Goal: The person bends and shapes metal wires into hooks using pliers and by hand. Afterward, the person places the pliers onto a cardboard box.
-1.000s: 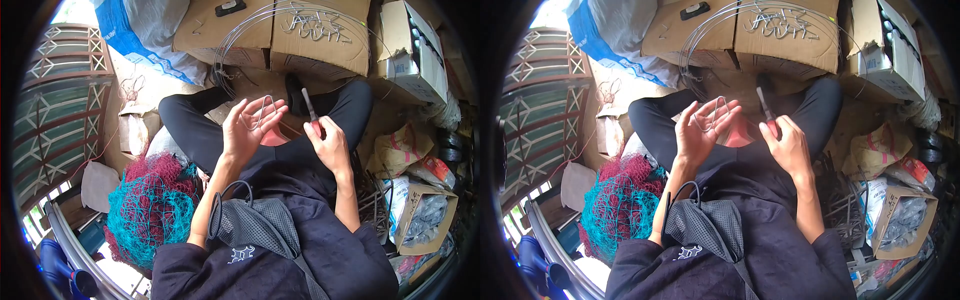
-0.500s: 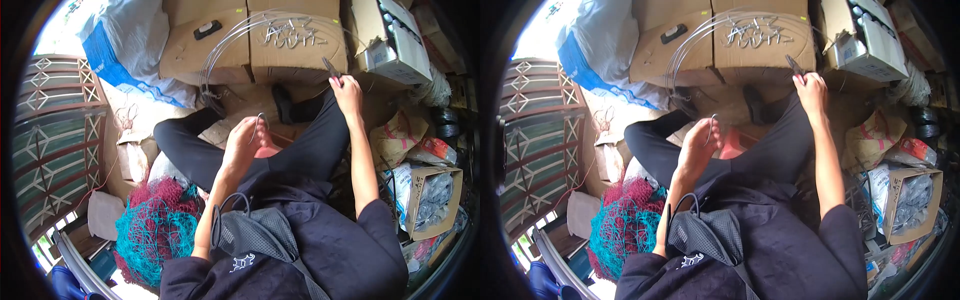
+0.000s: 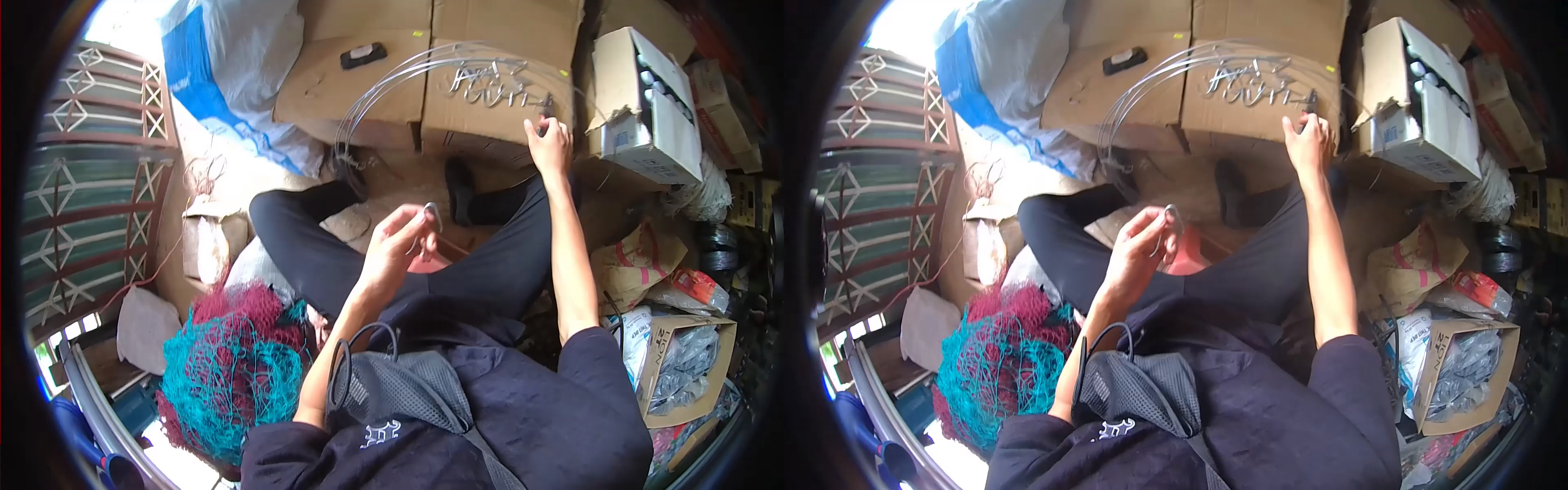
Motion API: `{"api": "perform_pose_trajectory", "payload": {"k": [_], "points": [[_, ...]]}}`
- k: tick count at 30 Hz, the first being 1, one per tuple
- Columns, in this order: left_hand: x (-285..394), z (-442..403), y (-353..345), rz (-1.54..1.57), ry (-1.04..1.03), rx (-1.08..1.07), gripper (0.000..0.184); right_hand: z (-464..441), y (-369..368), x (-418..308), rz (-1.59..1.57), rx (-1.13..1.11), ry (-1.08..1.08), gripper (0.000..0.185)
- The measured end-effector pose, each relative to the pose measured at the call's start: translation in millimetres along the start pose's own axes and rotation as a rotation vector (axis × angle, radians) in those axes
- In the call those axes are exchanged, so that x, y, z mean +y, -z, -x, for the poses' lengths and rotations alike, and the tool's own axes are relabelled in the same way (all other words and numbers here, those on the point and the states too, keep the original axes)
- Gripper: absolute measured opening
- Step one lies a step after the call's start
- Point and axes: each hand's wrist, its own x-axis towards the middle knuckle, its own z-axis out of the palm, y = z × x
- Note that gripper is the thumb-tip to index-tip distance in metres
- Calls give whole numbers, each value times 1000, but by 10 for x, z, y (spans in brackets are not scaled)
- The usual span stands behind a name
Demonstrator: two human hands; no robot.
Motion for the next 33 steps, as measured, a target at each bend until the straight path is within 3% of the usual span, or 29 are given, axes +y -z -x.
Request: {"api": "perform_pose_trajectory", "payload": {"k": [1,3,5,8,11,12,16,23,27,33], "points": [[36,3,-36,-7,-29,-7,21,167,197,-261,-193,-53,44,47],[51,8,-10,-48,10,-8,23,604,843,-1043,-943,-745,-213,44],[97,20,-15,-159,40,-45,23,1083,1234,-1547,-1240,-950,-211,40],[185,47,-81,-188,110,-152,24,1416,1345,-1639,-1272,-1044,-357,39],[227,120,-128,-162,203,-231,24,1565,1466,-1605,-1530,-1110,-495,38],[224,137,-117,-113,240,-270,25,1602,1544,-1657,-1654,-1076,-617,41],[363,161,-186,-129,283,-310,24,1638,1710,-1822,-1846,-970,-764,46],[462,305,-226,-305,303,-297,27,1627,1689,-1654,-1710,-1201,-617,45],[427,371,-244,-339,321,-298,28,1484,1736,-1593,-1423,-1340,-467,47],[448,379,-266,-442,359,-286,27,1283,1814,-1646,-1174,-1369,-280,48]]}}
